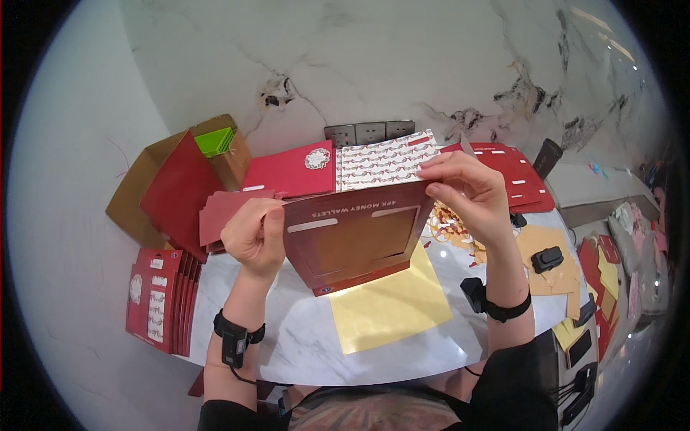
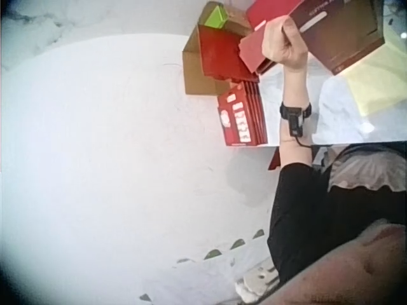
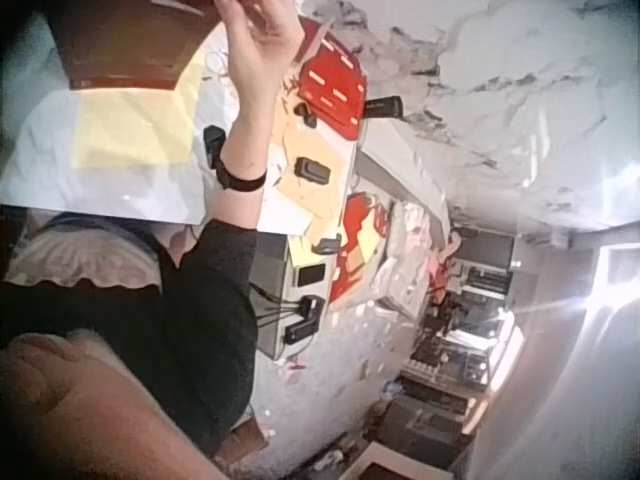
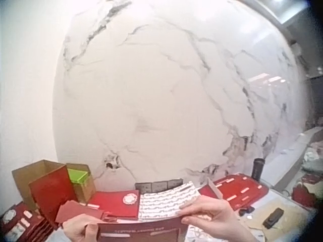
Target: Assembling paper money wallets by folding the outer folder and inserting the inner card.
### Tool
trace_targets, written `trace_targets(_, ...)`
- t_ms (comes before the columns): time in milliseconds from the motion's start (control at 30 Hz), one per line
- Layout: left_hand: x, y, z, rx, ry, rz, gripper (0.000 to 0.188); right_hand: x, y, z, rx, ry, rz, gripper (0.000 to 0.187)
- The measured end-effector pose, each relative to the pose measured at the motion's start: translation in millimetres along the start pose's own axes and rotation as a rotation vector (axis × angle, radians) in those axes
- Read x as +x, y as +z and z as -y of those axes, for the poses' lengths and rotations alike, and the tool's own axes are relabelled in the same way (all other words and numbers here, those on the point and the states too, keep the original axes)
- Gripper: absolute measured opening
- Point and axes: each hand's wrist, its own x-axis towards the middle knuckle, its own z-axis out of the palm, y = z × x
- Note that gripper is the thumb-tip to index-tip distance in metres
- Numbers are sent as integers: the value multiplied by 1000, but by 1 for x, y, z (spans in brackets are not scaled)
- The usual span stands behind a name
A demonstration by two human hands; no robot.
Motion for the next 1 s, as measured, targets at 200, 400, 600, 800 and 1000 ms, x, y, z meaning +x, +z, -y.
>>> trace_targets(200, 10, 10, -10, -64, -61, -3, 27, 0, -1, -3, 95, -9, -60, 19)
trace_targets(400, 7, 22, -21, -356, -381, -161, 33, 0, -7, -13, 27, -119, -57, 20)
trace_targets(600, 3, 20, -15, -270, -226, -213, 15, 0, -4, 3, -128, -174, 170, 40)
trace_targets(800, 18, 11, -9, -368, -45, 259, 56, -1, -11, -2, -65, -125, 162, 43)
trace_targets(1000, 9, -5, -7, -641, -278, 161, 77, 1, -8, 3, 184, -34, 190, 41)
